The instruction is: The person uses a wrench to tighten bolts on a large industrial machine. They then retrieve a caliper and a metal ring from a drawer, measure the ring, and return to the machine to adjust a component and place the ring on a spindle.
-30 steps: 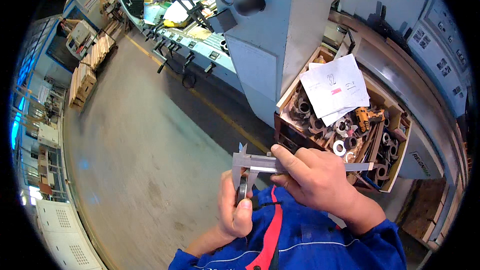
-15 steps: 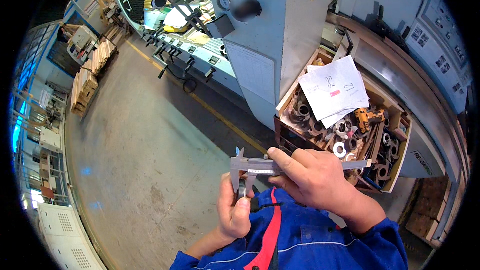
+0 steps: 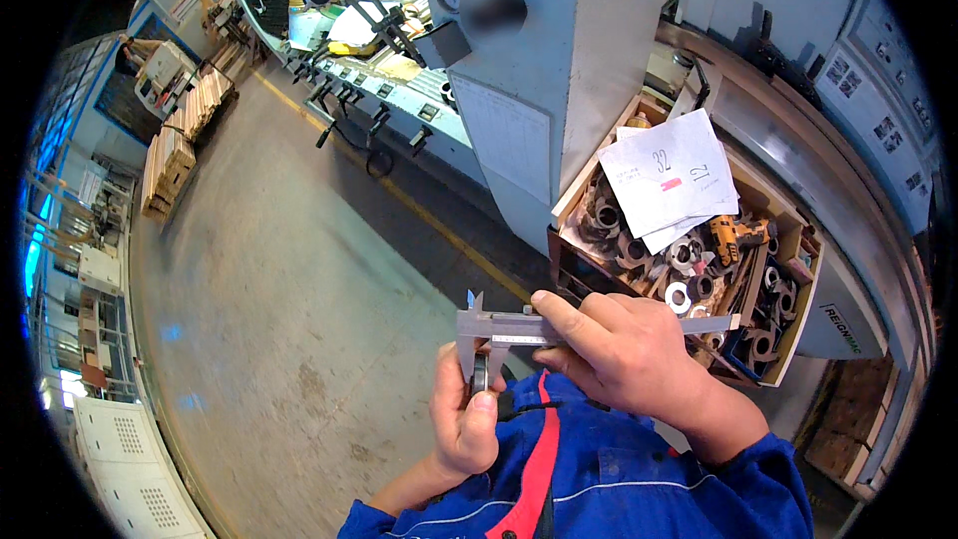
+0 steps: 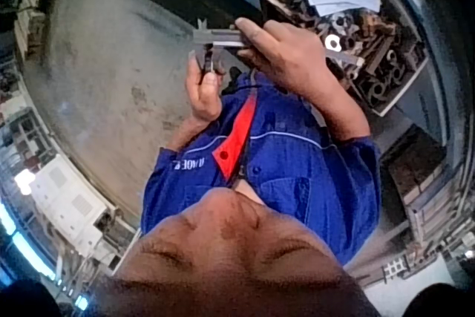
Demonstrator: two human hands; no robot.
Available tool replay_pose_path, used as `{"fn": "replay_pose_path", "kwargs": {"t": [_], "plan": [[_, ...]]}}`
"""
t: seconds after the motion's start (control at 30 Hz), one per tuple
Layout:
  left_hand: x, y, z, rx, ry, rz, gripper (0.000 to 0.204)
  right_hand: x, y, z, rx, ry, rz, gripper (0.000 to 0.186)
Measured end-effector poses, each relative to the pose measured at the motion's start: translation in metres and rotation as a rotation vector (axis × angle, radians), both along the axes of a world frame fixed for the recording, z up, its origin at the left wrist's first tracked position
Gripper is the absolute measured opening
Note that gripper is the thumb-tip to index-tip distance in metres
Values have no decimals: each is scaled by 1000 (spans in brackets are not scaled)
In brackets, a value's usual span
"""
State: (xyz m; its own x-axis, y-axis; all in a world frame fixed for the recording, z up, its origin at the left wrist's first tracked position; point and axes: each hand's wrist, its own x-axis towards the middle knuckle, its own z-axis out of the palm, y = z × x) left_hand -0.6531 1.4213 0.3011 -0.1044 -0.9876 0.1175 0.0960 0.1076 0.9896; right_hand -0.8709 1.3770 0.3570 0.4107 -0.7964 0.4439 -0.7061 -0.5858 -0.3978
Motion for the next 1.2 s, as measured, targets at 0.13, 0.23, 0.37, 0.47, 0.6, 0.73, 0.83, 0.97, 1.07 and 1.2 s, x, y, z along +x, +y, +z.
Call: {"fn": "replay_pose_path", "kwargs": {"t": [0.13,0.23,0.37,0.47,0.6,0.73,0.83,0.97,1.07,1.2], "plan": [[11,4,-4,30,-28,41,50,12,-3,-2,49,43,18,58],[23,6,-13,29,-66,109,46,27,-15,-3,73,39,58,53],[57,-3,-29,138,-6,155,46,66,-28,-24,245,-87,23,41],[111,-8,-31,467,328,199,51,114,-52,-54,255,-191,-7,41],[196,-13,-51,557,574,358,56,173,-83,-91,485,-41,-73,41],[247,-32,-51,599,677,463,51,210,-121,-126,607,-18,-144,47],[280,-54,-69,568,777,426,50,234,-156,-126,673,32,-269,49],[302,-122,-111,503,865,334,42,270,-233,-146,719,77,-425,47],[332,-177,-109,555,672,464,41,289,-305,-180,598,-41,-512,46],[380,-266,-113,547,647,502,39,303,-425,-227,544,-129,-665,43]]}}
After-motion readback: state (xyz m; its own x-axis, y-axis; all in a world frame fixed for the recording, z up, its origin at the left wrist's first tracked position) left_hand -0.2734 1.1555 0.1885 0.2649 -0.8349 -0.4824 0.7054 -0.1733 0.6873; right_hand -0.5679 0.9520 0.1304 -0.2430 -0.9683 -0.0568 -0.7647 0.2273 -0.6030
